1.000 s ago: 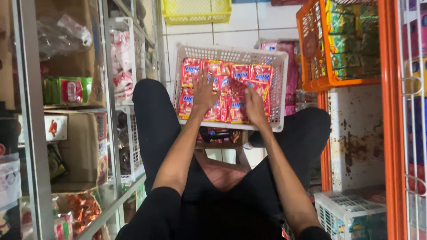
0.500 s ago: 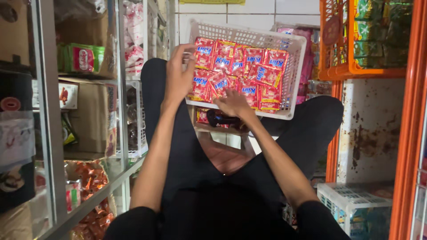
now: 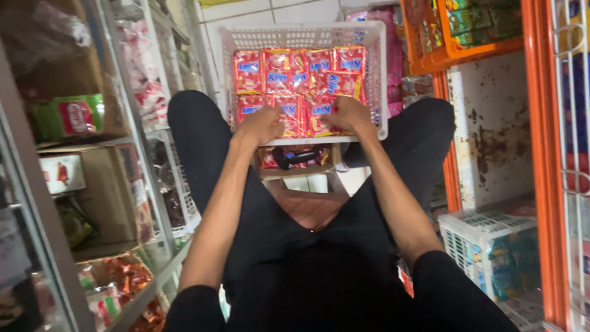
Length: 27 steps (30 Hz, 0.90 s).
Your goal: The person, sitting on the floor of a store, scans various packets of detergent from a white plastic basket using a handheld barcode scanner and places them onto a lower shelf.
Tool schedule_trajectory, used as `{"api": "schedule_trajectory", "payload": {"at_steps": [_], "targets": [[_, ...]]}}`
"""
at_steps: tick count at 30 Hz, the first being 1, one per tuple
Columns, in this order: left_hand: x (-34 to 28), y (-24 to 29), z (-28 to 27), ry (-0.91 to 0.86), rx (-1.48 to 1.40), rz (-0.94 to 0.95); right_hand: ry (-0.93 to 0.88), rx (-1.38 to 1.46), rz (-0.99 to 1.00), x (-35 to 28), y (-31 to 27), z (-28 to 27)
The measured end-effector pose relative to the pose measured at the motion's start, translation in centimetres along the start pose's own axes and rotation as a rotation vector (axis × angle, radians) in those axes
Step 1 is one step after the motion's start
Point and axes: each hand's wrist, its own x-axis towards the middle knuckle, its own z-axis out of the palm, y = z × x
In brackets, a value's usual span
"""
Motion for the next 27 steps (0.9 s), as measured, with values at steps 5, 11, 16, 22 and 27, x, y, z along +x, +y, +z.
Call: {"api": "schedule_trajectory", "payload": {"at_steps": [5, 11, 16, 22, 27], "targets": [[1.6, -0.7, 2.5, -0.181, 0.128, -0.187, 0.007, -0.46, 0.166, 0.8, -3.4, 3.9], [0.7, -0.7, 3.3, -0.112, 0.117, -0.147, -0.114, -0.083, 0.318, 2.2, 0.4, 5.6], [0.5, -1.0, 3.2, -0.171, 0.214, -0.203, 0.047, 0.326, 0.207, 0.5, 3.6, 4.6], [-1.2, 0.4, 0.2, -0.114, 0.192, -0.296, -0.029, 0.547, 0.269, -1.1, 1.1, 0.3], [-3.8, 2.5, -5.0, 0.788, 0.021, 0.085, -0.086, 0.756, 0.104, 0.3, -3.4, 1.9]]}}
